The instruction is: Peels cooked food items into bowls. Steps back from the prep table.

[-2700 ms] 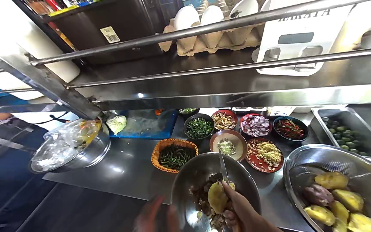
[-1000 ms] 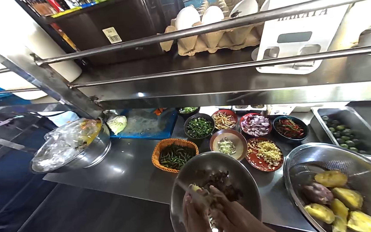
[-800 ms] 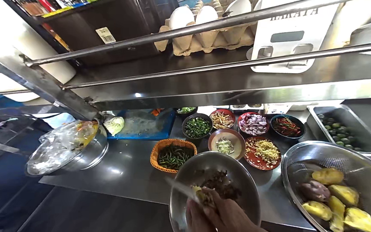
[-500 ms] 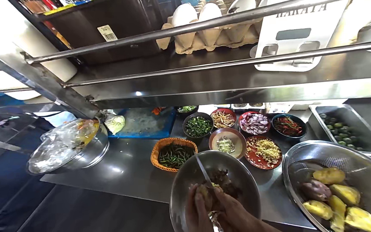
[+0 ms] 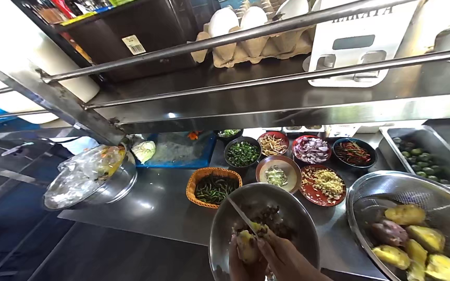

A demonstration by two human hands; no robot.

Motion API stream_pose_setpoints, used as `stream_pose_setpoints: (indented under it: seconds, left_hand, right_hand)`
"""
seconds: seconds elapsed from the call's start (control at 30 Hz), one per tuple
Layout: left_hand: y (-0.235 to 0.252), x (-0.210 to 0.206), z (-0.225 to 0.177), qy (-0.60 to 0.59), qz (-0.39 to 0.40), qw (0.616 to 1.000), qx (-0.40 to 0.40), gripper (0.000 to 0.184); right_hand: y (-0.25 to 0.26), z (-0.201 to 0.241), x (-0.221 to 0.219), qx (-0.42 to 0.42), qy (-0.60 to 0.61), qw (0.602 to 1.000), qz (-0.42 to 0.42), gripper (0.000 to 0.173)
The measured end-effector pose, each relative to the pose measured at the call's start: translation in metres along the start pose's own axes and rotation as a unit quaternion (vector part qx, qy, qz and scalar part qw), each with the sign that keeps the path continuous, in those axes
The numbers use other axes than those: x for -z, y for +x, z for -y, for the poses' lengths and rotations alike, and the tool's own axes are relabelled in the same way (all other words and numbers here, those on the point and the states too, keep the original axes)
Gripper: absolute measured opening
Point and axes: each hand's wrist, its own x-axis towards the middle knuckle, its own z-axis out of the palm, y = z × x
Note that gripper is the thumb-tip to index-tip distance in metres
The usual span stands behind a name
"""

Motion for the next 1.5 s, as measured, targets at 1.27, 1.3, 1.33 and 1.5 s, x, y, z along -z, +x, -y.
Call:
stream_pose_setpoints:
  seconds: [1.27, 1.3, 1.33, 1.5]
  left_hand:
    - [-0.020, 0.011, -0.002, 0.347, 0.006, 0.877, -0.333, 0.045]
    - [-0.023, 0.009, -0.001, 0.367, -0.002, 0.859, -0.357, 0.047]
    - [-0.023, 0.011, 0.000, 0.390, -0.010, 0.836, -0.386, 0.049]
    - [-0.015, 0.026, -0.025, 0.614, -0.016, 0.591, -0.523, 0.061]
  right_hand:
    - [0.003, -0.003, 0.009, 0.150, -0.013, 0.988, 0.019, 0.066]
    - [0.004, -0.002, 0.006, 0.136, -0.004, 0.991, 0.004, 0.061]
    - [0.006, -0.003, 0.005, 0.108, 0.043, 0.993, -0.010, 0.053]
    - [0.012, -0.017, 0.012, -0.054, 0.279, 0.959, -0.015, 0.050]
